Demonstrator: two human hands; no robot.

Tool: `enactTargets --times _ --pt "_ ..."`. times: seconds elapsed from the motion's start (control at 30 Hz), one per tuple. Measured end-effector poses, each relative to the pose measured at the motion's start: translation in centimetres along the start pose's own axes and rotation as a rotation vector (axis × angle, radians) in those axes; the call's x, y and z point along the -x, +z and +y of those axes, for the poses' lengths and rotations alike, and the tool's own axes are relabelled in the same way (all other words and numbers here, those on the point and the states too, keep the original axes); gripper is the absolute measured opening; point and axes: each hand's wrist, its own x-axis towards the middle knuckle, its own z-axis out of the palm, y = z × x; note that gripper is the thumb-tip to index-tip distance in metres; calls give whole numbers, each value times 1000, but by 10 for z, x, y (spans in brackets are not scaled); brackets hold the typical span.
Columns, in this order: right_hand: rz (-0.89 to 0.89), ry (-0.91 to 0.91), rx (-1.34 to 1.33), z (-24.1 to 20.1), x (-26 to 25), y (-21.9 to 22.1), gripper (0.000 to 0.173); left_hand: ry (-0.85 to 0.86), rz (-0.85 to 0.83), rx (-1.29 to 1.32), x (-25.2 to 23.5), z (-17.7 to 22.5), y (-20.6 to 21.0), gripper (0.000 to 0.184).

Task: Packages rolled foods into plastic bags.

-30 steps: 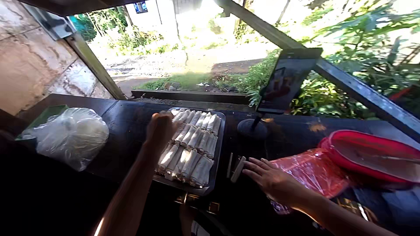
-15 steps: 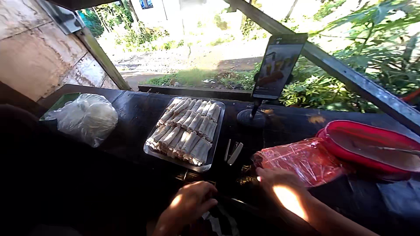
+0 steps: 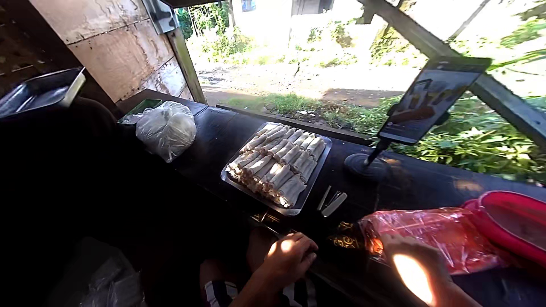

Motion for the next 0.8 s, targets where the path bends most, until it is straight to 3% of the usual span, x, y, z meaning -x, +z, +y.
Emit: enactTargets --times 0.13,0.23,0.37,0.57,0.63,0.73,0.77,0.8 --pt "-90 90 -48 1 -2 -16 11 -153 -73 -144 -57 4 26 40" --pt "-215 157 -109 9 1 -20 19 -371 -276 -266 -99 5 37 65" --pt "-10 135 -80 11 10 0 16 -368 -280 -332 -121 3 58 61" --pt "166 78 -114 10 15 -6 6 -287 -270 -203 -139 22 78 60" --pt "168 82 -223 12 15 -11 9 -113 -188 -115 -131 32 66 45" --pt "82 76 -428 24 14 -15 8 448 -81 37 -112 64 26 25" --pt "196 -2 -448 34 14 0 11 635 -90 65 -106 84 7 24" --pt "478 -82 -410 42 7 31 22 761 -94 84 -99 108 -13 22"
